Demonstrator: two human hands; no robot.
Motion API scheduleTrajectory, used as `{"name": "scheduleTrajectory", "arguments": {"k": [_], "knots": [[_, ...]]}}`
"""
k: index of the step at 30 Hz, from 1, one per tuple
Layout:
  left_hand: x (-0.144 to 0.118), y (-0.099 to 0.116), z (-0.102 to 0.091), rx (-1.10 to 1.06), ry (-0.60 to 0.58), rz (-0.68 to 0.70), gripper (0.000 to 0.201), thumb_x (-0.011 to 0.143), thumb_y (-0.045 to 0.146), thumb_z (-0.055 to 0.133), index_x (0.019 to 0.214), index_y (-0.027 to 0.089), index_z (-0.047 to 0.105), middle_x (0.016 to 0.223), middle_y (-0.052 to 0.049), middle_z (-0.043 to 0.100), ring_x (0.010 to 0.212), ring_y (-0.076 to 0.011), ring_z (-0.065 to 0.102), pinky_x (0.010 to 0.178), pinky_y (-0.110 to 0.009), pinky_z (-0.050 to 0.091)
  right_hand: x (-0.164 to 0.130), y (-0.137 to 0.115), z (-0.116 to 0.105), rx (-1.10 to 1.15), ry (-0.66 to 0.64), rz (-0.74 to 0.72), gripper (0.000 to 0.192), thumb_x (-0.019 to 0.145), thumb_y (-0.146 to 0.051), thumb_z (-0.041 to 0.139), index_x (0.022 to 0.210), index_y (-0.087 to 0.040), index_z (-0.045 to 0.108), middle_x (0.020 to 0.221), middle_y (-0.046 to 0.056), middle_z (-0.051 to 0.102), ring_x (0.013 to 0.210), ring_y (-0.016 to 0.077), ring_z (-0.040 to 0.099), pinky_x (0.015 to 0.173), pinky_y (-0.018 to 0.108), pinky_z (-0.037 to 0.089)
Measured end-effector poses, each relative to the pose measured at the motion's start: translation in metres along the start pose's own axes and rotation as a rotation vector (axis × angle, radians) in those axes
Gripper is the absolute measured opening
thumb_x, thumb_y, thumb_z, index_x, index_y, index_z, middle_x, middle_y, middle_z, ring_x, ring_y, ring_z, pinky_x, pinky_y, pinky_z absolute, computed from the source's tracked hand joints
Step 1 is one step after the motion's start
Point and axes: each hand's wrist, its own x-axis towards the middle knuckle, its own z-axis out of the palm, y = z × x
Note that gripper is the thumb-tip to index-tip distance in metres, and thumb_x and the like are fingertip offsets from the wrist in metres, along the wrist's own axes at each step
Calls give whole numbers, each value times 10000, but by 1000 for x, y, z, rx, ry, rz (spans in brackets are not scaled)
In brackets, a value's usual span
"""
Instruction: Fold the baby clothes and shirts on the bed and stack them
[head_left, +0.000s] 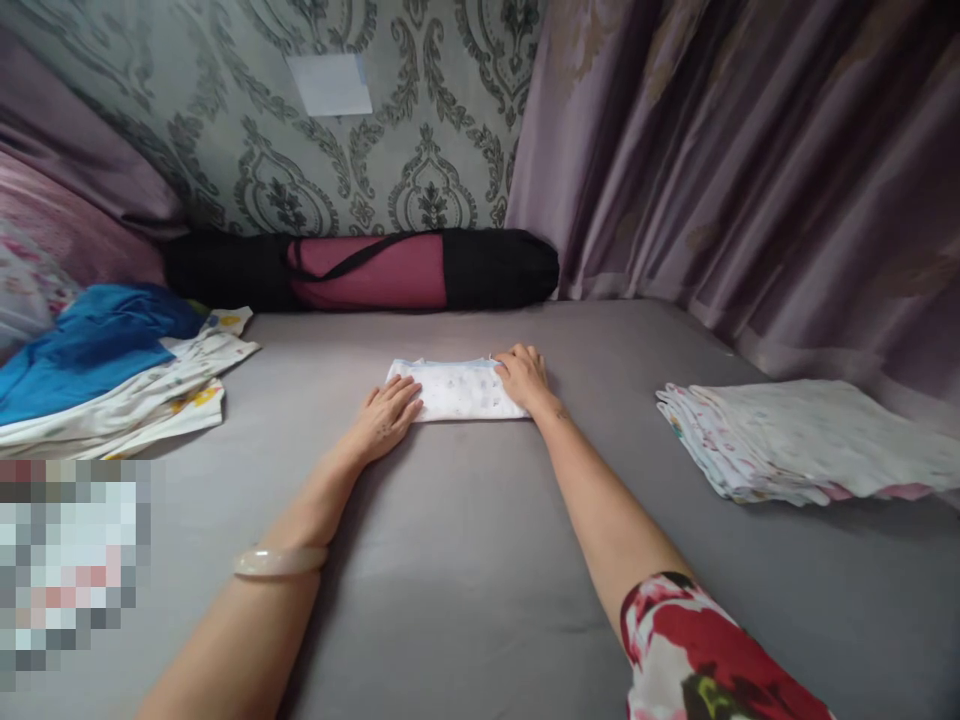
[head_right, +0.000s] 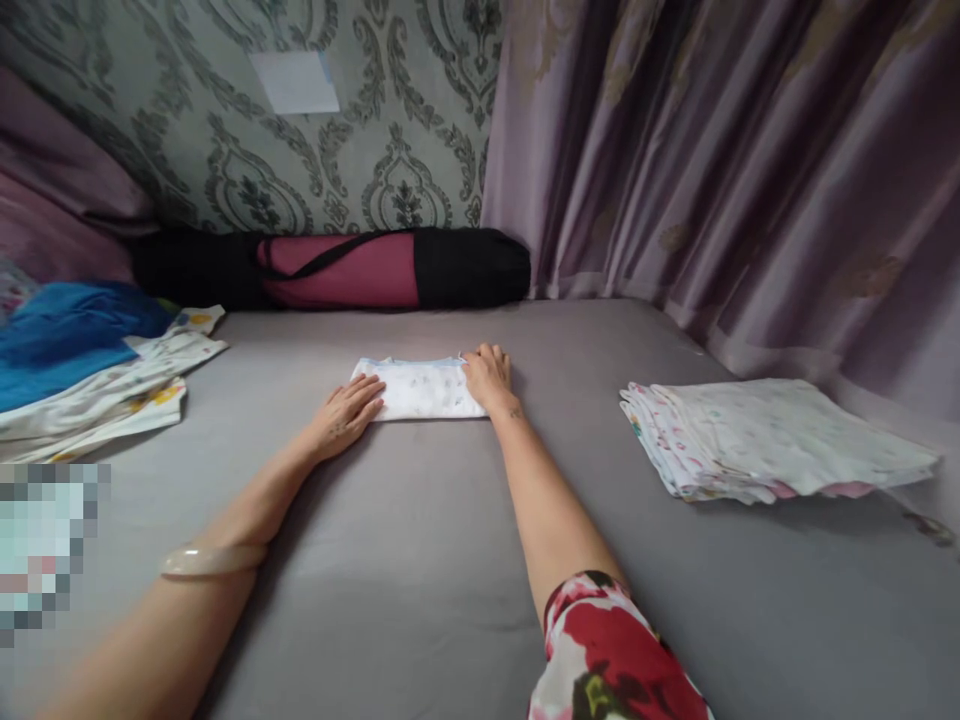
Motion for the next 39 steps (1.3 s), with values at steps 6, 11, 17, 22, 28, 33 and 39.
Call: {"name": "scheduleTrajectory", "arguments": {"k": [6,11,17,22,28,33,39], "knots": [[-1,3,-2,-8,-4,-11,551,997,440,253,1440,187,459,1550,-89,383,1473,-264,246,1182,-505,212,-3,-5,-8,39,-18,-10,317,994,-270,466,1229,-315,675,1174,75,628,1111,252,486,939,367,350],[-2,5,-4,-23,-12,-14,551,998,440,259,1442,179,454,1552,-94,378,1475,-255,240,1190,-491,195,-1,-3,-12,115,-10,-11,331,1001,-241,442,1194,-335,695,1125,66,649,1092,236,519,940,363,342],[0,2,-2,-40,8,-9,521,996,433,276,1420,208,478,1544,-86,394,1471,-253,253,1181,-508,208,2,3,-11,145,28,85,299,969,-273,459,1124,-274,715,1159,86,652,1090,248,547,939,378,375],[4,8,-9,-26,51,-33,494,1003,422,249,1358,219,527,1466,-104,497,1414,-273,365,1161,-589,187,5,3,5,27,125,28,391,962,-210,409,1298,-179,608,1410,128,524,1311,265,426,1120,450,229],[28,34,-22,91,96,134,497,1010,414,242,1375,210,510,1458,-101,507,1403,-237,388,1184,-477,206,2,-27,11,84,-72,-151,534,1023,-353,240,1444,-101,453,1541,126,393,1460,239,251,1193,437,111],[57,33,-3,153,-42,118,558,1016,434,200,1472,178,393,1552,-105,375,1467,-242,267,1190,-475,179,-9,-36,9,75,-195,-145,629,1025,-431,168,1500,-61,351,1574,128,327,1474,241,228,1204,422,106],[66,21,8,138,-151,72,620,1010,503,136,1531,208,293,1597,-83,284,1491,-241,195,1196,-475,149,-10,-31,6,57,-256,-158,629,1025,-426,175,1514,-60,322,1591,121,287,1483,233,206,1209,414,95]]}}
